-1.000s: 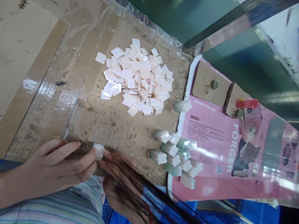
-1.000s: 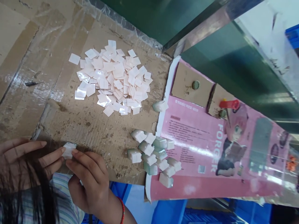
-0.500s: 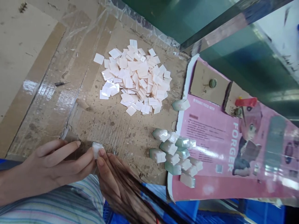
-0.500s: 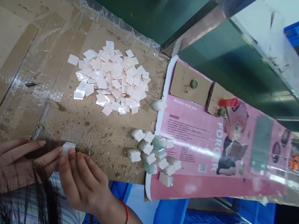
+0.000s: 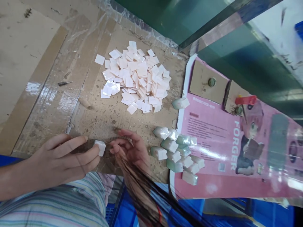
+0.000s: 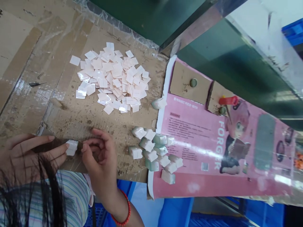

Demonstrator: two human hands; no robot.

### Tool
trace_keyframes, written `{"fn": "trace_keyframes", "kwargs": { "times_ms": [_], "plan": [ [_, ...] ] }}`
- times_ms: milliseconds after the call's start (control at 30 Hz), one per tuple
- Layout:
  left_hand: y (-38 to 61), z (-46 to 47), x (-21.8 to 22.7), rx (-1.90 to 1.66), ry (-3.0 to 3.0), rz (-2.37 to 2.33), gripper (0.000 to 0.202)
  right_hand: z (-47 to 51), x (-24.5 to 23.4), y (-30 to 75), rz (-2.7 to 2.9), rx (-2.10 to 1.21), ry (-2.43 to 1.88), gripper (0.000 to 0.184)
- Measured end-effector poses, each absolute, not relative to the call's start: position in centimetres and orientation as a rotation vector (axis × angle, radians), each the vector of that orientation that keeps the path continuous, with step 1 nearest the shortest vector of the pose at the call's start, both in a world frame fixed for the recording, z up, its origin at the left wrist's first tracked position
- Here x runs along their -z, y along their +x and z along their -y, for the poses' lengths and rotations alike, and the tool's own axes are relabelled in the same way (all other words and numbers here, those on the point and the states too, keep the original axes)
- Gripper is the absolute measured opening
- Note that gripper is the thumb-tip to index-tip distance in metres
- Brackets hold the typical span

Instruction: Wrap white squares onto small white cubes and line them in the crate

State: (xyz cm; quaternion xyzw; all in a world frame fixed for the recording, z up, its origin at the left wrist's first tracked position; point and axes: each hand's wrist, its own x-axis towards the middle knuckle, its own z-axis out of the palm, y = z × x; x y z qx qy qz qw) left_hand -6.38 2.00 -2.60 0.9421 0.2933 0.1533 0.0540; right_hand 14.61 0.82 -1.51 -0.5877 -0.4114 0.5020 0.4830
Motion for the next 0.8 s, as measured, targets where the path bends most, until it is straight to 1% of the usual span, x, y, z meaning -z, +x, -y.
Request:
{"fn": "trace_keyframes", "kwargs": {
  "times_ms": [67, 167, 267, 467, 600, 700, 800],
  "plan": [
    [-6.4, -2.0, 2.6, -0.449, 2.857, -0.898, 0.023, -1.0, 1.6, 14.3, 0.919, -1.369, -1.402, 0.023],
    [-6.4, -1.9, 2.6, -0.449, 2.854, -0.92, 0.024, -1.2, 1.7, 14.1, 0.834, -1.543, -1.362, 0.022],
    [-6.3, -1.9, 2.5, -0.526, 2.824, -0.98, 0.025, -1.4, 1.6, 13.9, 0.828, -1.565, -1.37, 0.023],
    [-6.3, -1.9, 2.6, -0.503, 2.787, -0.953, 0.023, -2.1, 1.6, 13.9, 0.77, -1.652, -1.361, 0.027],
    [-6.3, -2.0, 2.5, -0.56, 2.781, -0.969, 0.02, -2.7, 1.2, 14.3, 0.751, -1.723, -1.332, 0.03],
    [-6.0, -2.4, 2.4, -0.616, 2.791, -0.967, 0.016, -2.8, 0.8, 14.4, 0.813, -1.712, -1.316, 0.029],
    [-5.9, -2.6, 2.4, -0.613, 2.775, -0.953, 0.019, -2.8, 0.9, 14.2, 0.778, -1.682, -1.315, 0.027]
  ]
}}
